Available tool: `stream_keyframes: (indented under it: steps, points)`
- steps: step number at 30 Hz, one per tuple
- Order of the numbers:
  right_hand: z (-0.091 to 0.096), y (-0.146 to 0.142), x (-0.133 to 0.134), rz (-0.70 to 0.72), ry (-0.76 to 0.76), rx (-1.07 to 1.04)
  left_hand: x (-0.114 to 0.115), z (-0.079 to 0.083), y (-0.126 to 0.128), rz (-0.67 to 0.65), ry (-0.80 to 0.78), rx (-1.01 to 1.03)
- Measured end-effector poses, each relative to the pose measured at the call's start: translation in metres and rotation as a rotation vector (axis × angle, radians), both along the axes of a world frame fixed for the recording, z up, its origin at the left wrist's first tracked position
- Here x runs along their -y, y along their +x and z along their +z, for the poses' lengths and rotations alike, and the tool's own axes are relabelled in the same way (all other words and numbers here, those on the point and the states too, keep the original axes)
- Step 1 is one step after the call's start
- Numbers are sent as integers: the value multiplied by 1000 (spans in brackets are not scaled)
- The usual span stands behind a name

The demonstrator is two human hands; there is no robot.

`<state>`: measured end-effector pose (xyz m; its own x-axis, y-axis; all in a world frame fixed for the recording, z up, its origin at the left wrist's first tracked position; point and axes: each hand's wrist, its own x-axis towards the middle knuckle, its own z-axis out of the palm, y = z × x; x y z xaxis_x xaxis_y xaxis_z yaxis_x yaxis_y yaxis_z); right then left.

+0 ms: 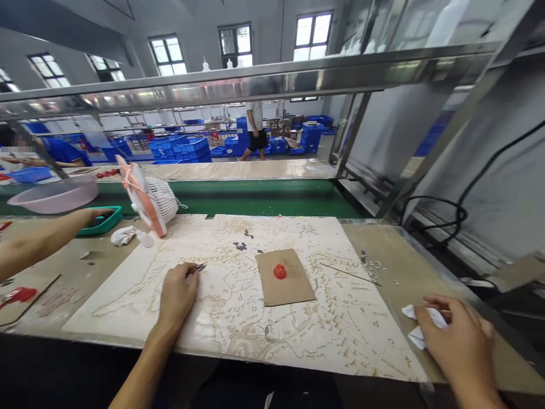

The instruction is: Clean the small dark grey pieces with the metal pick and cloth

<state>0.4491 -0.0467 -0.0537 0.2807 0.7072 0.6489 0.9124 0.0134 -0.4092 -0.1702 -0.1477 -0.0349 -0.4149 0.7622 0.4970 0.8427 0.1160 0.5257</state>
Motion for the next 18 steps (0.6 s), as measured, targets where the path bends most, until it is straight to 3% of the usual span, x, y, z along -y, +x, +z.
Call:
stream_keyframes:
  steps: [5,10,15,18]
  points:
    - [27,-28,21,-28,3,-325,-19,2,-2,-44,-10,-59]
    - [51,-76,21,250,-10,-546,-76,7,28,-239,-68,-110]
    - [73,-137,-16,420,-201,-668,-130,8,57,-372,-106,-117]
    - [76,-168,-56,437,-300,-509,-139,4,58,-403,-116,-99]
